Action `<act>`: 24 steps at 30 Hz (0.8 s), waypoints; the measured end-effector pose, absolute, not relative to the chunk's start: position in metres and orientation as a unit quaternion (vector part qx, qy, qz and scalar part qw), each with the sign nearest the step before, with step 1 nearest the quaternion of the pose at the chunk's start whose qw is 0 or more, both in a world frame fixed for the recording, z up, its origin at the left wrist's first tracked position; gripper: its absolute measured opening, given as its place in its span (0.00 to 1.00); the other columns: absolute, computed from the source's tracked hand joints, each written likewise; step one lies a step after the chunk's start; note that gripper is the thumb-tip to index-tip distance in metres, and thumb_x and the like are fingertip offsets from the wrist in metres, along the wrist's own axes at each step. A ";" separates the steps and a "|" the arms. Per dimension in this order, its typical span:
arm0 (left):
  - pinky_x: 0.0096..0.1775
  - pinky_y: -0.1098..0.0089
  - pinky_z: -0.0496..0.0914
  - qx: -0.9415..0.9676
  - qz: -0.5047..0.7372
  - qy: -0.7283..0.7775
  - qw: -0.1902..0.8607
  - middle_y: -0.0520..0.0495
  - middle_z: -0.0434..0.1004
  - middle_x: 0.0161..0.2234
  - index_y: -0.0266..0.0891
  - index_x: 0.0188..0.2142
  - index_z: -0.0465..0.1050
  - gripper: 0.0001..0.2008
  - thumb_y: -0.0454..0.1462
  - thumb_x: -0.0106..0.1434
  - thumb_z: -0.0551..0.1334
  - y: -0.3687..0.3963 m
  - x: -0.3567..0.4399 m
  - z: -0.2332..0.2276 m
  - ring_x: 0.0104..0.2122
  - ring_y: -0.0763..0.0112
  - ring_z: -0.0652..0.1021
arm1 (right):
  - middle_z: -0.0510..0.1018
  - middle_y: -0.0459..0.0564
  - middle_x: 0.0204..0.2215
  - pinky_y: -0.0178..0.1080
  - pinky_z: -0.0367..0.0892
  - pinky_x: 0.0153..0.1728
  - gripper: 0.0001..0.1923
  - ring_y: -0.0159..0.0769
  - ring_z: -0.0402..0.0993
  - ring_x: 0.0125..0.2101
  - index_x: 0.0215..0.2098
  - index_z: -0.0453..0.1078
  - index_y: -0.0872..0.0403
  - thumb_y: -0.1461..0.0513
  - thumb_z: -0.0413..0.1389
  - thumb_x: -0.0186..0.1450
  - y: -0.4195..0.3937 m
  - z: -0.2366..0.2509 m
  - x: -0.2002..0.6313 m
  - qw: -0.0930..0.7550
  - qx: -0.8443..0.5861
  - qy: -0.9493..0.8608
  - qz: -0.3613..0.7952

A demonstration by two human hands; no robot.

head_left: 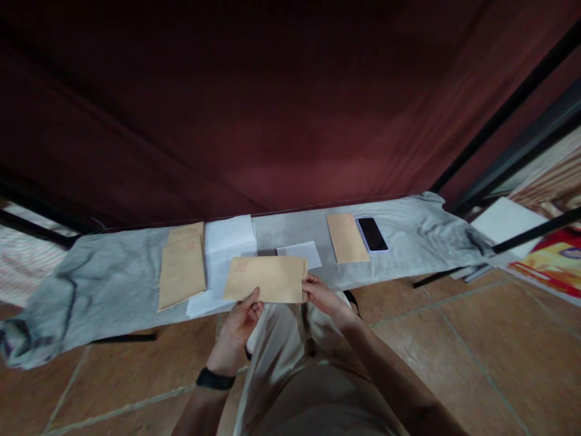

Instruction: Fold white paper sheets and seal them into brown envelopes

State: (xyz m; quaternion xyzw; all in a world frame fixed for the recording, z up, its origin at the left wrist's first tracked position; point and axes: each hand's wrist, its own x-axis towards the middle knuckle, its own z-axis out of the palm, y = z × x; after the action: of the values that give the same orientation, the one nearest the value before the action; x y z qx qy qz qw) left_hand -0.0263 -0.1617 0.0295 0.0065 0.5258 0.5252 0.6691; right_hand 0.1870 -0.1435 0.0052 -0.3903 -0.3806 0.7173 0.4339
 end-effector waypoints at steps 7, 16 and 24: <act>0.32 0.71 0.75 0.257 0.373 0.571 0.684 0.45 0.80 0.28 0.36 0.30 0.75 0.11 0.41 0.58 0.71 -0.209 -0.011 0.033 0.29 0.68 0.81 | 0.80 0.42 0.27 0.37 0.70 0.37 0.14 0.35 0.74 0.29 0.31 0.77 0.51 0.50 0.64 0.55 -0.148 -0.003 0.202 0.464 -0.454 -0.440 0.621; 0.66 0.35 0.44 0.856 0.174 0.481 0.075 0.31 0.40 0.73 0.43 0.71 0.50 0.54 0.48 0.51 0.74 -0.225 0.000 0.053 0.71 0.38 0.49 | 0.78 0.43 0.25 0.33 0.67 0.32 0.09 0.33 0.72 0.28 0.31 0.77 0.55 0.58 0.61 0.56 -0.189 0.012 0.247 0.339 -0.404 -0.506 0.682; 0.67 0.39 0.43 0.870 0.123 0.470 0.087 0.32 0.56 0.68 0.43 0.72 0.45 0.59 0.48 0.48 0.74 -0.231 0.007 0.025 0.67 0.40 0.59 | 0.78 0.43 0.25 0.35 0.69 0.33 0.07 0.36 0.73 0.30 0.32 0.78 0.54 0.59 0.60 0.56 -0.198 0.010 0.254 0.307 -0.410 -0.510 0.691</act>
State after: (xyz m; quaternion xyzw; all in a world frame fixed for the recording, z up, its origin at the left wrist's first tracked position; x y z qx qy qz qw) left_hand 0.0071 -0.2314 0.0246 0.8697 0.4699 0.1229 0.0873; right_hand 0.2538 -0.1976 0.0097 -0.4103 -0.5104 0.6907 0.3066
